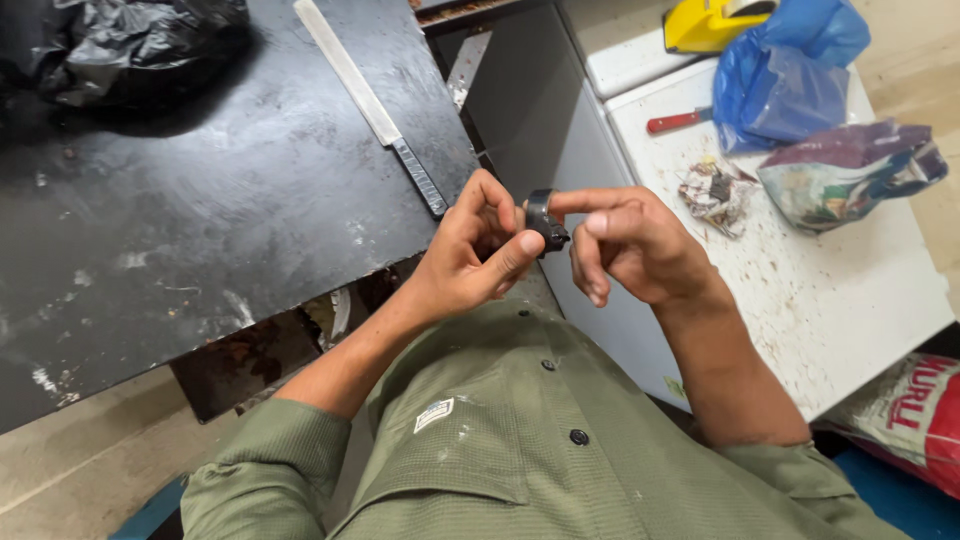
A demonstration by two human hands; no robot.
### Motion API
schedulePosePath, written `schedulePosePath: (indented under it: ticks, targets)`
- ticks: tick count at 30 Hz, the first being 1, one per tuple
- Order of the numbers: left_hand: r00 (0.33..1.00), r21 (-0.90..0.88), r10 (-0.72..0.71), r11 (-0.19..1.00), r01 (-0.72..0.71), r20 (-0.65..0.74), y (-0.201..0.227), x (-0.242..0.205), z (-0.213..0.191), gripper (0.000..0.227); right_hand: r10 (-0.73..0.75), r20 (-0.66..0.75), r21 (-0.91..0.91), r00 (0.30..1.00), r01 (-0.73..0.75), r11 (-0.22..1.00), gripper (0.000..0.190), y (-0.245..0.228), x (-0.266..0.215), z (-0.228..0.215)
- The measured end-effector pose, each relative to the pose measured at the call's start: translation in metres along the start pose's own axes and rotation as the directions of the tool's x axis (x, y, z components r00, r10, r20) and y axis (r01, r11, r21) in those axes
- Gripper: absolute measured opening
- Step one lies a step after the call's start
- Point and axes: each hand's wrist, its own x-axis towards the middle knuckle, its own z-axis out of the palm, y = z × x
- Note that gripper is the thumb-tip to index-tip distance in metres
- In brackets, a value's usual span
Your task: The person wraps black electrical tape around the handle of a metal tool, likely a saw, securing it with multiple layers. They then pick up a red-handled knife, wipe the blade with a cloth, and wrap the handle with the same black tape.
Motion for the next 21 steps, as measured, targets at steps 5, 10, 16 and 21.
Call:
schedulePosePath:
  ticks: [5,10,16,21]
  targets:
    - [0.996,0.249,0.086,0.964,-0.091,0.030,-0.008,-0.003,0.010,0.035,0.062,-0.052,0.249,0.997,-0.047,0.967,0.036,-0.010,0.003,0.005]
    - [0.997,0.406,0.063,0.911,-0.074,0.040,-0.017,-0.003,0.014,0.038,0.109,-0.236,0.131,0.965,-0.080,0.988,0.023,-0.027,0.005,0.013]
    - [0.999,0.291,0.030,0.956,-0.038,0.032,-0.017,0.004,0.003,0.040,0.066,-0.288,-0.076,0.955,-0.092,0.993,0.016,-0.055,0.000,0.034]
    - [1.000,0.368,0.008,0.930,0.001,-0.022,-0.017,0.011,0.005,0.040,-0.011,-0.353,-0.284,0.936,-0.096,0.954,0.017,-0.065,-0.008,0.050]
